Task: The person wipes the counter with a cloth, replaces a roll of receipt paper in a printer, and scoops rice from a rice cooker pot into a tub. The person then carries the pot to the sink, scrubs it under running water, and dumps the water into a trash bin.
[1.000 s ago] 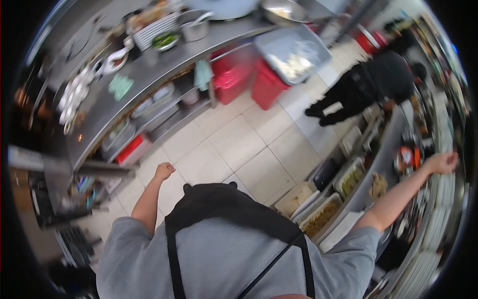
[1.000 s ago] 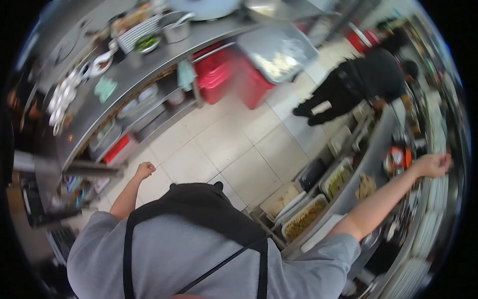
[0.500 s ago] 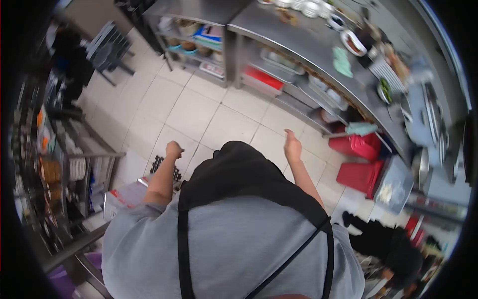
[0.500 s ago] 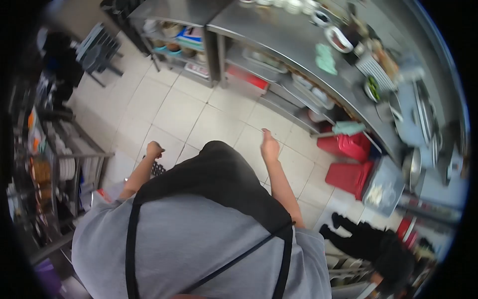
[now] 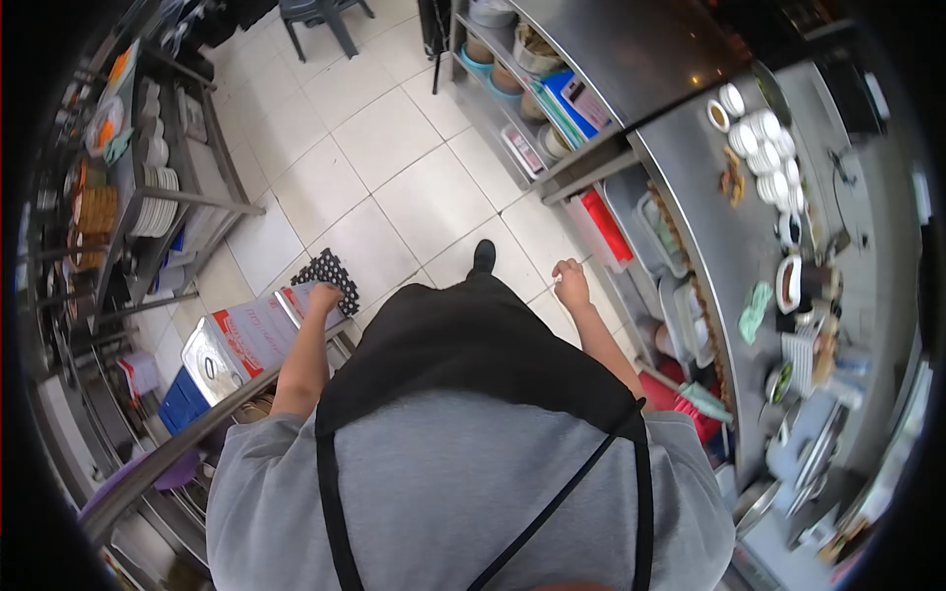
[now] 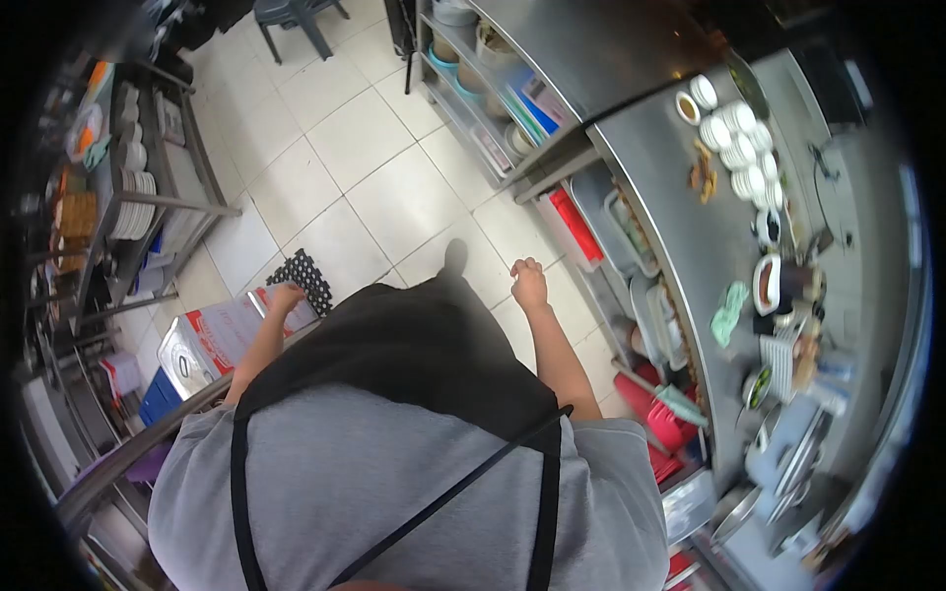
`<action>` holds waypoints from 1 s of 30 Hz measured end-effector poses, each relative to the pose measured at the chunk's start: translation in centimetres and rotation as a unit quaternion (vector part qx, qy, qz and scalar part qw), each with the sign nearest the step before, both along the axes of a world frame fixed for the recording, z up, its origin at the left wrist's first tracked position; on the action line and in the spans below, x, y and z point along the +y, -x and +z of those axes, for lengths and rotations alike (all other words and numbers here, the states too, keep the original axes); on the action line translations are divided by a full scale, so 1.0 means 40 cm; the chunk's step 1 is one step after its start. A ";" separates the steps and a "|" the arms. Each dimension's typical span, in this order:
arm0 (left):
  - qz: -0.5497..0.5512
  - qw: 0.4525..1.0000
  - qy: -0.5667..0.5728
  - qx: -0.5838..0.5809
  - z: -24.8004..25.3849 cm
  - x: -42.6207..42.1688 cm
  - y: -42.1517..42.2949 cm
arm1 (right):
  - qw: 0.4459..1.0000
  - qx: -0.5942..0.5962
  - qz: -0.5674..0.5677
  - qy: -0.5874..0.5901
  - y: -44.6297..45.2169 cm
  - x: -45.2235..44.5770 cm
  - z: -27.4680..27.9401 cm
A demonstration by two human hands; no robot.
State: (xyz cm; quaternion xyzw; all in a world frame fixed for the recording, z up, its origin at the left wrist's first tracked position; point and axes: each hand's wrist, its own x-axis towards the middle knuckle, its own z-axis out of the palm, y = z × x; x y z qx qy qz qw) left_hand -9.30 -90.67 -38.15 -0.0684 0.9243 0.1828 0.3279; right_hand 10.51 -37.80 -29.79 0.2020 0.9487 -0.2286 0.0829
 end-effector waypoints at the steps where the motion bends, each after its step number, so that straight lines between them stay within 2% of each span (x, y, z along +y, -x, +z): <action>1: 0.001 1.000 -0.011 -0.018 0.048 0.067 0.014 | 1.000 -0.001 0.015 0.000 0.048 0.029 -0.009; 3: 0.013 0.999 -0.018 -0.038 0.150 0.179 0.044 | 0.997 0.035 0.050 -0.047 0.143 0.067 -0.024; 4: 0.001 0.998 -0.058 -0.002 0.183 0.220 0.069 | 0.996 0.037 0.061 -0.044 0.205 0.086 -0.023; 6: -0.002 0.995 -0.093 0.027 0.194 0.243 0.116 | 0.996 -0.022 0.083 0.007 0.320 0.111 -0.017; 8: 0.031 0.986 -0.131 0.100 0.181 0.246 0.159 | 0.991 -0.034 0.124 0.037 0.450 0.122 -0.020; 11: 0.086 0.990 -0.097 0.049 0.197 0.248 0.216 | 0.983 -0.039 0.172 0.057 0.657 0.093 0.009; 13: 0.090 0.992 -0.086 0.035 0.125 0.201 0.230 | 0.981 -0.041 0.181 0.056 0.774 0.044 0.020; 15: 0.085 0.991 -0.094 -0.037 0.023 0.146 0.250 | 0.987 0.022 0.152 0.052 0.880 0.006 0.006; 16: 0.057 0.995 -0.070 -0.031 0.018 0.133 0.260 | 0.986 0.012 0.157 0.053 0.920 -0.001 -0.034; 18: 0.080 0.994 -0.054 -0.055 -0.011 0.102 0.279 | 0.985 0.091 0.141 0.037 0.994 -0.011 -0.115; 19: 0.094 0.993 -0.035 -0.069 -0.043 0.074 0.289 | 0.985 0.084 0.146 0.039 1.033 -0.017 -0.132; 21: 0.144 0.985 -0.054 -0.085 -0.082 0.046 0.307 | 0.985 -0.069 0.152 0.038 1.116 -0.034 -0.178; 22: 0.193 0.976 -0.081 -0.055 -0.082 0.044 0.319 | 0.984 -0.122 0.126 0.040 1.156 -0.041 -0.203; 23: 0.240 0.964 -0.108 -0.025 -0.083 0.043 0.329 | 0.983 -0.127 0.126 0.044 1.195 -0.050 -0.234; 25: 0.342 0.925 -0.150 -0.071 -0.085 0.046 0.336 | 0.979 -0.143 0.140 -0.050 1.271 -0.049 -0.317; 27: 0.458 0.877 -0.125 -0.073 -0.131 0.041 0.280 | 0.976 -0.166 0.132 -0.043 1.350 -0.033 -0.425; 29: 0.436 0.885 -0.117 -0.114 -0.148 0.040 0.205 | 0.971 -0.210 0.105 -0.031 1.393 -0.014 -0.562; 30: 0.275 0.947 -0.038 -0.164 -0.247 -0.019 0.099 | 0.967 -0.238 0.078 0.053 1.431 0.022 -0.654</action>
